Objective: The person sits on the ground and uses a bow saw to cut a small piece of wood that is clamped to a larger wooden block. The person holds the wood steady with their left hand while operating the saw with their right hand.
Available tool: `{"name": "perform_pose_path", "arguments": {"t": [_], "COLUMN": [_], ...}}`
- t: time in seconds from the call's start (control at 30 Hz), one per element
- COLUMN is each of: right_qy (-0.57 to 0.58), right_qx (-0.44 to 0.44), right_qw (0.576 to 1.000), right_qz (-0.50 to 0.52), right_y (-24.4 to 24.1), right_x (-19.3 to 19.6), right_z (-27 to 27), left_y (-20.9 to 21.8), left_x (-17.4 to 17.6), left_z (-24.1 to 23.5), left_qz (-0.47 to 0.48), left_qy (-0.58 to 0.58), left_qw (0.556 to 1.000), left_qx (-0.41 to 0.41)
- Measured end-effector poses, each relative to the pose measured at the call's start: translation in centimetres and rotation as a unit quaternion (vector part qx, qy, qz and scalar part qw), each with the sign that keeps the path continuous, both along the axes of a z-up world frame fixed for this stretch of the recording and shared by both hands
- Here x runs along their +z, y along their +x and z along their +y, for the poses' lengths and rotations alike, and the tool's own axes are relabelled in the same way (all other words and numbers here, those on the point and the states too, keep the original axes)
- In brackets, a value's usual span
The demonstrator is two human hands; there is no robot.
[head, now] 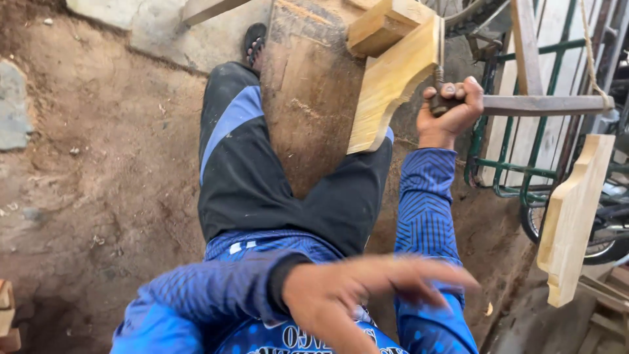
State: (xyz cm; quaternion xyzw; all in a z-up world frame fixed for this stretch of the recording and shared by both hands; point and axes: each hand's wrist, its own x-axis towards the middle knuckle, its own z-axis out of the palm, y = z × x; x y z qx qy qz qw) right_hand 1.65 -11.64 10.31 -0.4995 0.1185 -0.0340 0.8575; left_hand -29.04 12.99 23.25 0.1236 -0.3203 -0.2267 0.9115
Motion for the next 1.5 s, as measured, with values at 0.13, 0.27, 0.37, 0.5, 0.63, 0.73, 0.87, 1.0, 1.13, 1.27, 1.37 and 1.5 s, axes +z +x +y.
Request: {"name": "perform_pose_path", "arguments": {"t": [0.13,0.27,0.37,0.5,0.63,0.73,0.87,1.0,1.13,1.27,1.37,1.5], "right_qy": [-0.003,0.004,-0.001,-0.004,0.015,-0.005,0.017,0.037,0.060,0.099,0.123,0.163], "right_qx": [-0.012,-0.022,-0.018,-0.034,-0.006,-0.013,-0.012,-0.026,-0.037,-0.019,-0.001,0.018], "right_qw": [1.000,1.000,1.000,0.999,0.999,0.999,0.999,0.998,0.996,0.994,0.992,0.985], "right_qz": [0.009,0.003,-0.007,-0.018,-0.045,-0.032,-0.045,-0.048,-0.055,-0.047,-0.038,-0.054], "right_y": [-0.3,-0.2,-0.1,-0.4,-0.1,-0.2,-0.6,-1.3,-1.8,-2.2,-1.9,-0.9], "right_x": [0.0,-0.1,-0.2,-0.4,-0.4,-0.5,-0.6,0.3,0.3,1.2,2.2,4.9], "right_z": [0.0,-0.2,-0.4,-0.5,-0.8,-0.6,0.0,1.0,1.2,1.5,1.7,1.9], "left_y": [-2.7,-6.2,-5.3,-0.1,6.6,11.6,18.1,23.9,25.7,25.5,25.4,26.1], "left_x": [-1.4,-4.6,-3.9,0.2,-5.3,-13.7,-21.3,-23.0,-24.9,-25.7,-27.0,-24.6], "left_z": [-6.9,-12.8,-12.9,-6.5,-7.0,-10.6,-12.9,-15.3,-17.6,-18.7,-19.4,-18.8], "left_qz": [-0.092,-0.228,-0.233,-0.154,-0.075,0.235,0.183,0.190,0.250,0.282,0.282,0.257], "left_qy": [-0.076,-0.023,-0.055,-0.049,0.173,0.376,0.640,0.722,0.735,0.687,0.668,0.666], "left_qw": [0.993,0.967,0.959,0.978,0.961,0.839,0.632,0.567,0.563,0.560,0.559,0.564], "left_qx": [0.001,0.116,0.154,0.133,0.203,0.315,0.396,0.347,0.282,0.367,0.402,0.415]}}
